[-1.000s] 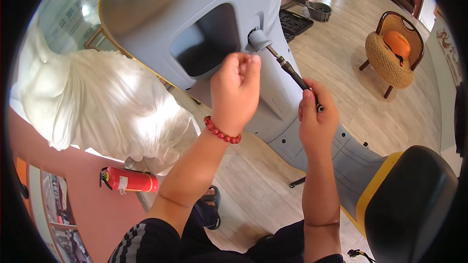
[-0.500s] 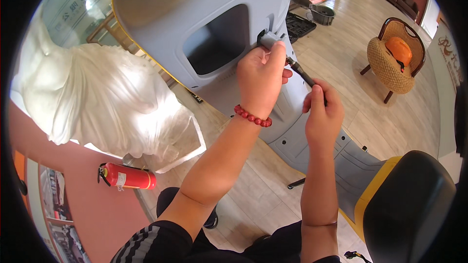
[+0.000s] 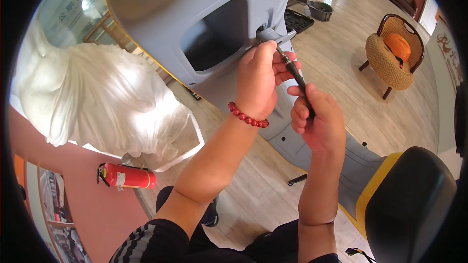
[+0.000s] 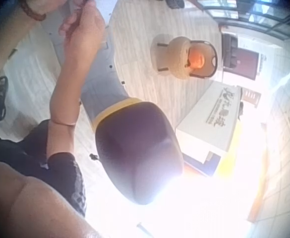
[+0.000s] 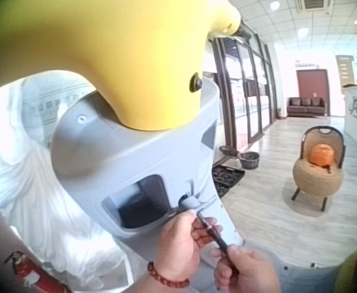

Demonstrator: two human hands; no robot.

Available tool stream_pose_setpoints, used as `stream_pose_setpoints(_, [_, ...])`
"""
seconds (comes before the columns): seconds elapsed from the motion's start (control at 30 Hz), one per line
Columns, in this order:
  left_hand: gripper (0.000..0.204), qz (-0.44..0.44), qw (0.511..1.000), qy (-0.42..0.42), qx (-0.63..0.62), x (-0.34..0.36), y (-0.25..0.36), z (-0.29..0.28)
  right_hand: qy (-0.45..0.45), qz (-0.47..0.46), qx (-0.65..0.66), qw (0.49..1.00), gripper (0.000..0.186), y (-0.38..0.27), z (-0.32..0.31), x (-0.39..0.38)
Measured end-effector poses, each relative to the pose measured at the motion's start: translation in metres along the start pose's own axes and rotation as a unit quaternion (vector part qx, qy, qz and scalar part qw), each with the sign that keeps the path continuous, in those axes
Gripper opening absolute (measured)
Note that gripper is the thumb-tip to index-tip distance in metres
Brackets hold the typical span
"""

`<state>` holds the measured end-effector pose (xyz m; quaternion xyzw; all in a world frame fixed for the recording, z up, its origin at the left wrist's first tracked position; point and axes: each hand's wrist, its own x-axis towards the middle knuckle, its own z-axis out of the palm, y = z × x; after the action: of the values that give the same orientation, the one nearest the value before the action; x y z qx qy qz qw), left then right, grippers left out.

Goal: Using a tool to repair the body panel of a yellow motorcycle.

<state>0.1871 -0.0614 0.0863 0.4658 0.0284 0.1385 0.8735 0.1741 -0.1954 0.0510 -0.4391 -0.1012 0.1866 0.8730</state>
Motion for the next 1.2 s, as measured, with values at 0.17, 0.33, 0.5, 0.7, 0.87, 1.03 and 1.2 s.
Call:
stream_pose_setpoints(0.17, [0.027, -0.020, 0.999, -0.013, -0.034, 0.003, 0.001, 0.001, 0.145, -0.389, -0.555, 0.721, 0.017, 0.011, -0.006, 0.014])
stream_pose_setpoints(0.33, [0.033, -0.039, 0.998, -0.038, -0.015, 0.000, 0.001, -0.001, 0.166, -0.451, -0.558, 0.676, 0.026, 0.014, -0.012, 0.020])
stream_pose_setpoints(0.5, [0.035, -0.059, 0.997, -0.039, -0.005, -0.002, 0.003, -0.003, 0.175, -0.271, -0.068, 0.944, 0.032, 0.014, 0.003, 0.018])
stream_pose_setpoints(0.7, [0.030, -0.049, 0.998, -0.042, 0.018, 0.000, 0.004, -0.006, 0.028, 0.045, -0.008, 0.999, 0.021, -0.023, 0.001, 0.004])
stream_pose_setpoints(0.87, [0.027, -0.038, 0.998, -0.040, 0.000, 0.001, 0.002, -0.005, 0.121, -0.159, -0.458, 0.866, 0.017, -0.004, -0.005, 0.002])
stream_pose_setpoints(1.03, [0.028, -0.040, 0.998, -0.047, 0.000, 0.000, 0.003, -0.004, 0.188, -0.419, -0.567, 0.684, 0.021, 0.014, -0.007, 0.009])
stream_pose_setpoints(1.2, [0.034, -0.032, 0.998, -0.057, -0.006, 0.001, 0.002, -0.006, 0.126, -0.227, -0.062, 0.964, 0.032, 0.007, -0.002, 0.002])
